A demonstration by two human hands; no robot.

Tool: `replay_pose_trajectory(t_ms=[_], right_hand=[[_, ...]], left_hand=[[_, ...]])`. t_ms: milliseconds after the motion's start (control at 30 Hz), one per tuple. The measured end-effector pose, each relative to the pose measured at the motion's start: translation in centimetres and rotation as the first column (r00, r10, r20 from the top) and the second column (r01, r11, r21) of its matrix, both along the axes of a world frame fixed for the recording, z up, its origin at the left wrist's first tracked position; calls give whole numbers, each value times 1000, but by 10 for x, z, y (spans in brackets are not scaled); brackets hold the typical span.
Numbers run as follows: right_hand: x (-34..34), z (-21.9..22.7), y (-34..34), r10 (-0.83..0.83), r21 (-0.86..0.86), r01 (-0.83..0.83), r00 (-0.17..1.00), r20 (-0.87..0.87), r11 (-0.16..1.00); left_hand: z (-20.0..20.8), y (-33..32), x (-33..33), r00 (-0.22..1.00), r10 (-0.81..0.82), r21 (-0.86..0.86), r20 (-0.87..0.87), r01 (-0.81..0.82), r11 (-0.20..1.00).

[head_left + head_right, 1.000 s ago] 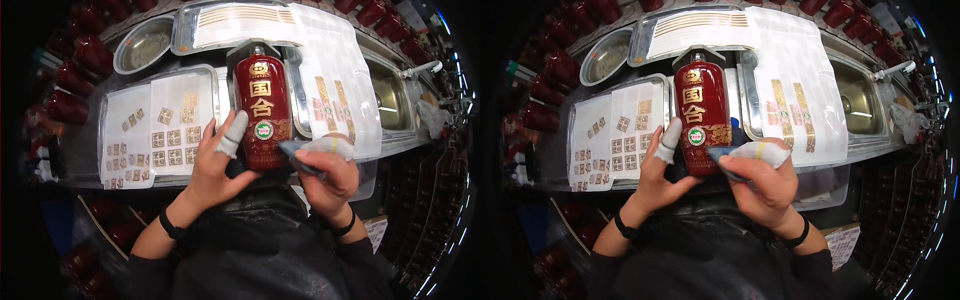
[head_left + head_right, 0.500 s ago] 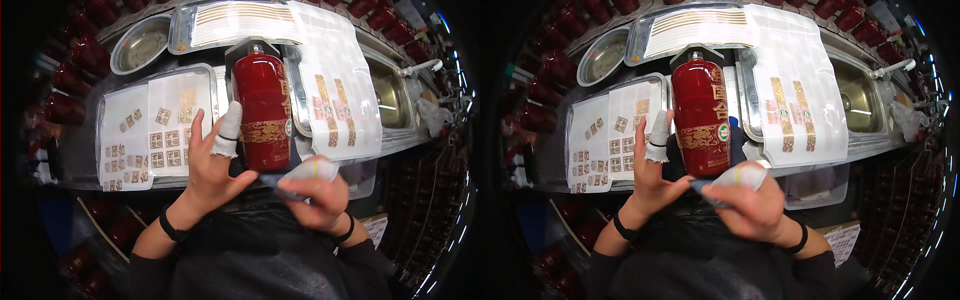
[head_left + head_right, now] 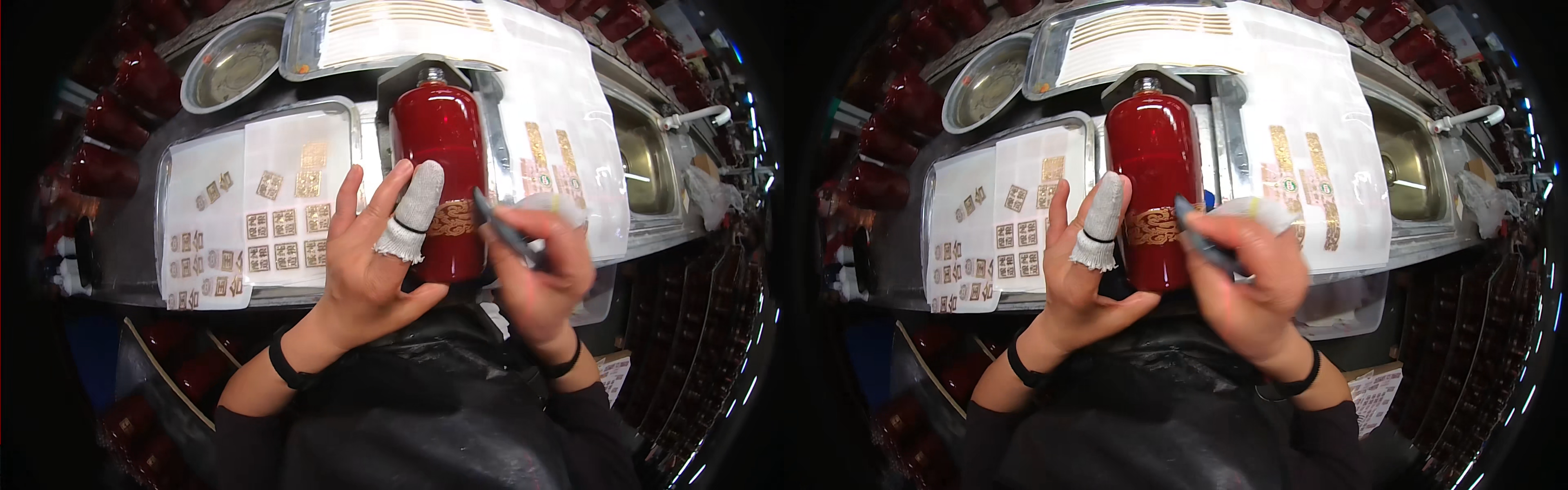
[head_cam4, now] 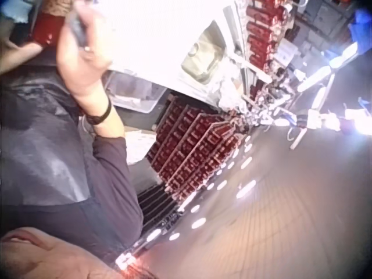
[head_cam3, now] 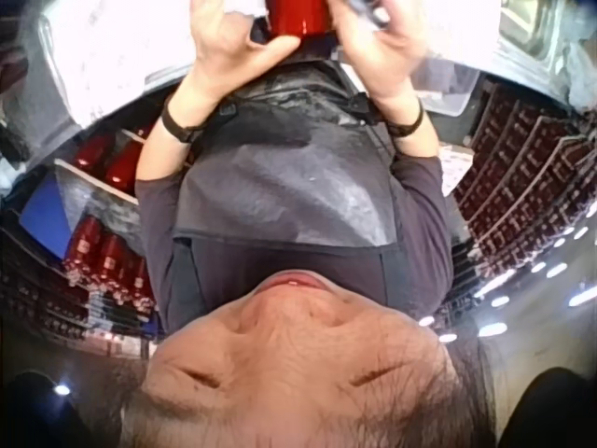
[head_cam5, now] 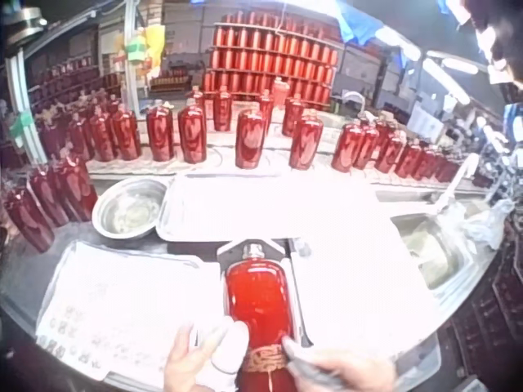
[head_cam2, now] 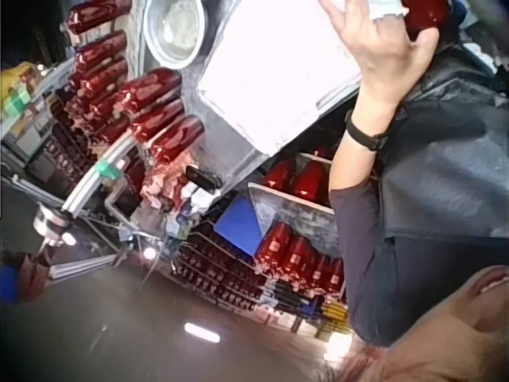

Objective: Applying decorative labels and seals to red liquor bottles at an industrial workstation.

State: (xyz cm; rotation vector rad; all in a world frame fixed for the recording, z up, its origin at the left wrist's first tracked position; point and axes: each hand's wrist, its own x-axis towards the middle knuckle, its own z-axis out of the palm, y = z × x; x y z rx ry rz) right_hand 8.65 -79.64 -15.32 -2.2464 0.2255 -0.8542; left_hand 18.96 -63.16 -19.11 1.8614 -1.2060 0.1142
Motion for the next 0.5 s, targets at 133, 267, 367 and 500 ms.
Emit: replay_pose_trajectory(t_ms=[133,267,367,500], right_hand=[[-11,8,19,377,-106,-375,926,0,921],[-3,8,5,3,18,-3,1000,-13,1000],[2,7,6,166,-257,-149,985,43,955],[-15,11,9,147,-104,-149,989,-27,983]], left_hand=[[-7,-2,0,998,-42,-19,-46,41,999],[-14,3,0,993,28,15,-115,-26,1000],[1,-5,1,1000,-29,45,-9,29,999],[1,-18,4,990,-141,26,-22,141,990]])
